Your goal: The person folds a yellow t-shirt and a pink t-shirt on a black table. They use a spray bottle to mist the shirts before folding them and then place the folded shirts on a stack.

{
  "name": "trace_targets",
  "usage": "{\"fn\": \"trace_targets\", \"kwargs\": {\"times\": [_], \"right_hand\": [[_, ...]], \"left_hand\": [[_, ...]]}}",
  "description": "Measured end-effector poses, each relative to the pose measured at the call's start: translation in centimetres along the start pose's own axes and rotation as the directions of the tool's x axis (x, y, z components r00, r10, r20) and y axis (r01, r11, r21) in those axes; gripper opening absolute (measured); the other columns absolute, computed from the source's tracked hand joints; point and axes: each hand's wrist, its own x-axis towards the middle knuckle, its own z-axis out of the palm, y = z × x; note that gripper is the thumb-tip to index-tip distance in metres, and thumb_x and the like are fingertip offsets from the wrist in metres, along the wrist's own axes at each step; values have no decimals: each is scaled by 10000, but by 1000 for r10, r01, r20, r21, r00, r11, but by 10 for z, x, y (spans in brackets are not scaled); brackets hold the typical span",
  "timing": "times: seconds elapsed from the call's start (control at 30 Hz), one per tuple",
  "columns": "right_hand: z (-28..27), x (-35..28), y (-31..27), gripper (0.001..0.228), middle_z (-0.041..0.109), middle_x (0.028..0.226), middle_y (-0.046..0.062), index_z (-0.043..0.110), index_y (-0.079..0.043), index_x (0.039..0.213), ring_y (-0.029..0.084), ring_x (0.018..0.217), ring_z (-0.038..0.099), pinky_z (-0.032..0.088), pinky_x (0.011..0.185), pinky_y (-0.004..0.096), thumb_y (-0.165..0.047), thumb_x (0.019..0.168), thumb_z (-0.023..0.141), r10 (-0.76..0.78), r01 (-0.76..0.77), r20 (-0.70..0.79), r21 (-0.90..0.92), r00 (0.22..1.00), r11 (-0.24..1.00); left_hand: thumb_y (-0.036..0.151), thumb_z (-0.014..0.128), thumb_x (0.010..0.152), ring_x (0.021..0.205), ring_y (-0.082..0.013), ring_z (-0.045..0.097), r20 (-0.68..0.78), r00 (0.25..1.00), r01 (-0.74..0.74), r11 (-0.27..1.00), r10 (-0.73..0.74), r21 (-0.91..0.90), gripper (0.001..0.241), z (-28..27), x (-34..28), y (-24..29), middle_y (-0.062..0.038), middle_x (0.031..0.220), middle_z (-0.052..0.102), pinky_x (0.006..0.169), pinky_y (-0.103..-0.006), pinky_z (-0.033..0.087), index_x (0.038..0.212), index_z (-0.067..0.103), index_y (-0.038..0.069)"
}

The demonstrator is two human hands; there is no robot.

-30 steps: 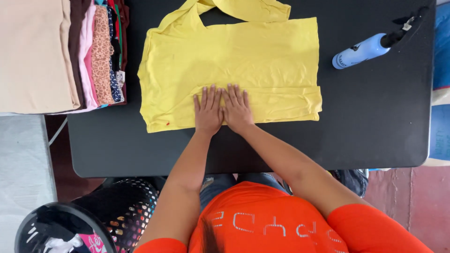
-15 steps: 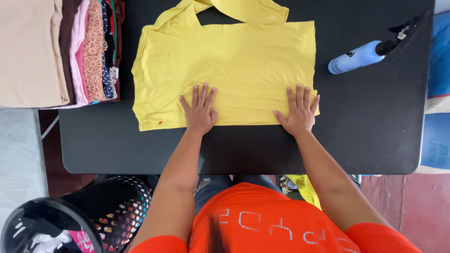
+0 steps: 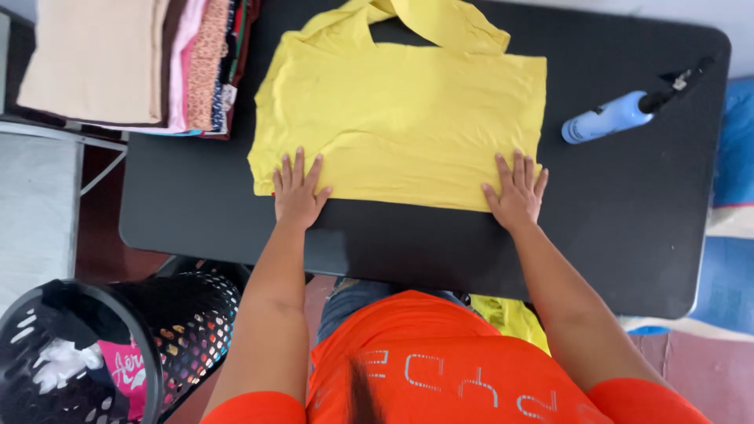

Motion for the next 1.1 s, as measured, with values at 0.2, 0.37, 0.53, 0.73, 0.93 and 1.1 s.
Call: {"fn": "trace_targets", "kwargs": {"times": [0.2,0.37,0.53,0.73,0.93,1.1], "right_hand": [[3,21,-3,684,414,1536,112,442,-264,1527,320,1509,281,87,1221,703,-618,942,472,11,-21,-117,-81,993,996],[21,121,32,515,560,1231,54,658,-214,1222,311,1227,553,379,1106,504,-501,796,696,-85,68,-393,-57,916,996],[-30,217,35,508,554,1218,53,676,-212,1223,331,1054,619,559,821,457,-355,742,758,-94,79,-399,-54,912,995],[-57,279,41,500,466,1398,71,651,-184,1400,454,1190,605,568,948,535,-142,903,690,121,-124,-48,-44,991,991],[-52,288,40,583,435,1363,86,521,-264,1498,456,1131,651,561,919,532,-102,942,584,248,-247,42,-27,968,969],[-66,276,26,224,505,1257,111,715,-140,1195,437,1082,672,579,867,515,-185,985,653,286,-280,25,-135,958,950]], "left_hand": [[625,481,940,1573,-427,-9,12,1000,13,998,-12,-56,808,-7,15,4,-77,1733,-9,1250,-606,25,1641,142,411],[413,746,669,1331,-340,419,-449,893,-77,991,22,-105,554,1,91,-17,-38,1456,414,1033,-485,408,1200,634,303],[327,771,727,1198,-322,528,-421,904,-11,981,-73,-193,421,-47,212,-43,-12,1330,487,939,-452,523,1132,661,291],[171,771,780,1263,-259,553,-394,906,-117,799,-158,-590,496,-59,340,-56,-26,1249,494,1085,-328,456,1255,667,271],[173,770,827,1348,-336,531,-136,985,-6,775,-103,-632,692,-78,361,-19,-142,1329,558,1161,-410,427,1464,502,176],[371,846,757,1123,-283,661,-62,981,124,844,-183,-522,550,-56,372,-16,-51,1142,548,971,-380,549,1263,657,271]]}}
